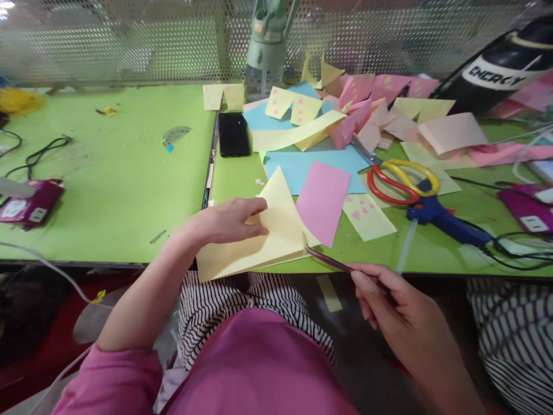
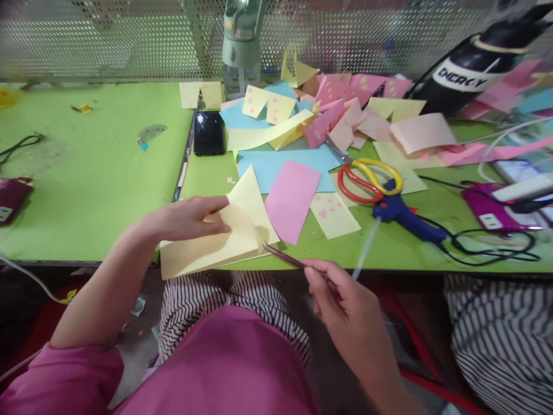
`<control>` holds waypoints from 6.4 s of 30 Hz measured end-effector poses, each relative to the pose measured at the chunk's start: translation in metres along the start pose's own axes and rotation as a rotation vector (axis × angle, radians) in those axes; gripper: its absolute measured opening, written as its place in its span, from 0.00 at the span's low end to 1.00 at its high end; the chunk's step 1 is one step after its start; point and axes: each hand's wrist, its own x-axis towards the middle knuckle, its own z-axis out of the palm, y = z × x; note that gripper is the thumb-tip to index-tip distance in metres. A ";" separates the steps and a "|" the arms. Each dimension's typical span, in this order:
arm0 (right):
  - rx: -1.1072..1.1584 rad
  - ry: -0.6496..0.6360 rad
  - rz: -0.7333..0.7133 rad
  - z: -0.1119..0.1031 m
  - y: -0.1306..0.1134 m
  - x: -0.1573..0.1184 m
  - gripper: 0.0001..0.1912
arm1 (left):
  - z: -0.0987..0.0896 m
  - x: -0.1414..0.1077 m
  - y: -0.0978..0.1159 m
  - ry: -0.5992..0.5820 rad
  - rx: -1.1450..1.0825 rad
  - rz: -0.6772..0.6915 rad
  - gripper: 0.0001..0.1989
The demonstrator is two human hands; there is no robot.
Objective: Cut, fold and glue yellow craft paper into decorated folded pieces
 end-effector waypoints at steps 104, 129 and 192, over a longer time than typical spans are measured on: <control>0.040 -0.644 0.091 0.002 -0.030 0.071 0.21 | 0.056 0.003 -0.008 0.429 0.339 0.105 0.17; 0.063 -0.709 0.082 0.019 -0.038 0.073 0.23 | 0.052 -0.011 -0.014 0.398 0.368 0.212 0.17; 0.083 -0.743 -0.094 0.051 -0.064 0.098 0.24 | 0.050 -0.022 -0.044 0.284 0.302 0.287 0.20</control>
